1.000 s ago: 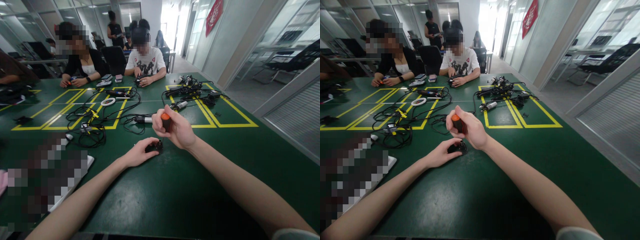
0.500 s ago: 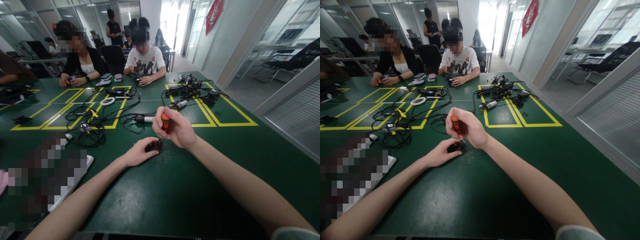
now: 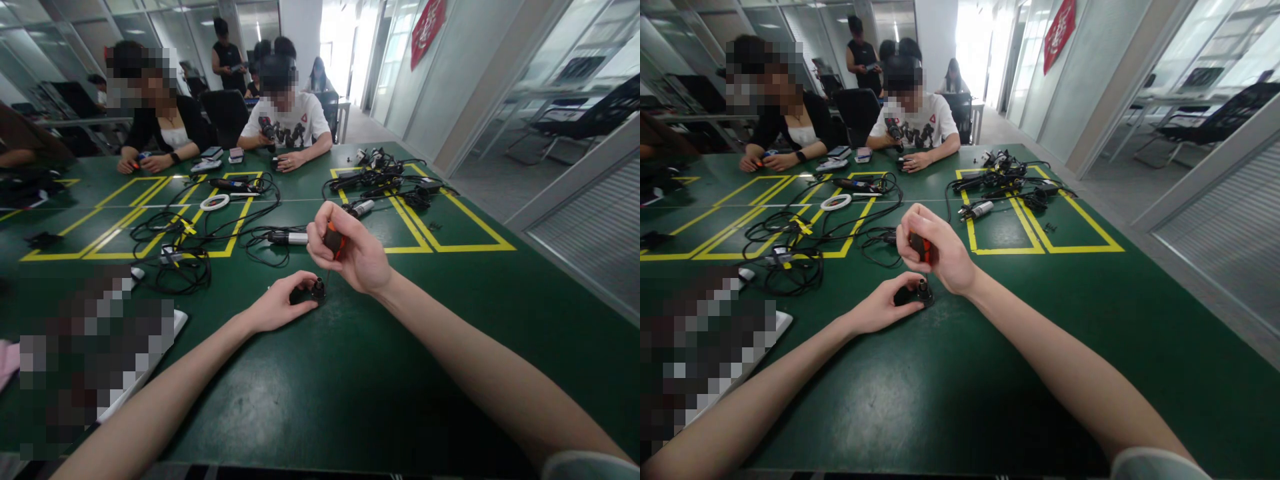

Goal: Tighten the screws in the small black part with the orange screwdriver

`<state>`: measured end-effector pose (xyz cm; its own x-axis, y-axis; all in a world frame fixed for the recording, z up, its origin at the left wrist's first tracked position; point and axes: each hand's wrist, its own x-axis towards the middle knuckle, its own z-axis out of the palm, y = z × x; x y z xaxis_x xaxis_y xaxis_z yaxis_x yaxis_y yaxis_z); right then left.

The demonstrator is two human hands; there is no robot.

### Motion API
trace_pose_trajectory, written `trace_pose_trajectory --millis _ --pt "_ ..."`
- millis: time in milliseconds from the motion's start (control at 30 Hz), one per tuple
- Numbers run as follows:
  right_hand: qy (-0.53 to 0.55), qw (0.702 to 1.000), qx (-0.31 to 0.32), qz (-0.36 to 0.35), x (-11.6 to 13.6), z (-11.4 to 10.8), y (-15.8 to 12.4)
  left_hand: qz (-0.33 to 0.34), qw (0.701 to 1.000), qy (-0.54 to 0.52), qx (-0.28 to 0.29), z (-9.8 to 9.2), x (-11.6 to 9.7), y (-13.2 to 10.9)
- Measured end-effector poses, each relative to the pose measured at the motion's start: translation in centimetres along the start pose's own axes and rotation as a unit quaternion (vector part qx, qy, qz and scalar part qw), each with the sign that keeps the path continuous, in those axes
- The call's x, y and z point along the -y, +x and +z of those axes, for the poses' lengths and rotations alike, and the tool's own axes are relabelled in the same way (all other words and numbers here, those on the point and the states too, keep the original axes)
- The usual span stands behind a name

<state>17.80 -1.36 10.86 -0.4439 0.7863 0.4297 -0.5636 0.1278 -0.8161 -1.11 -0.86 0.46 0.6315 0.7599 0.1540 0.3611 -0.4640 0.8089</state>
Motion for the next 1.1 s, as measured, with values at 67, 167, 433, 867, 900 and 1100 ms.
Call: trace_pose_trajectory --millis 67,167,433,867,900,1100 --pt "-0.015 1.000 -0.005 -0.002 -0.07 -0.05 0.06 0.006 1.000 -0.001 0.003 -0.04 -0.16 -0.01" --pt "-0.024 1.000 -0.016 0.012 -0.14 -0.03 0.14 0.011 1.000 0.000 0.006 -0.05 -0.25 0.01" --pt "0.007 1.000 -0.003 0.014 0.02 0.04 0.02 -0.003 1.000 0.007 0.011 -0.03 -0.13 0.09" --pt "-0.015 1.000 0.006 0.018 -0.02 0.28 -0.01 0.026 0.999 0.031 -0.001 0.39 0.30 -0.03" --pt "-0.012 1.000 0.005 0.024 -0.03 0.29 0.01 0.023 0.999 0.031 0.000 0.36 0.21 0.00" --pt "-0.009 1.000 0.002 0.017 -0.01 0.05 -0.08 0.010 1.000 0.018 0.001 0.17 -0.10 0.05"
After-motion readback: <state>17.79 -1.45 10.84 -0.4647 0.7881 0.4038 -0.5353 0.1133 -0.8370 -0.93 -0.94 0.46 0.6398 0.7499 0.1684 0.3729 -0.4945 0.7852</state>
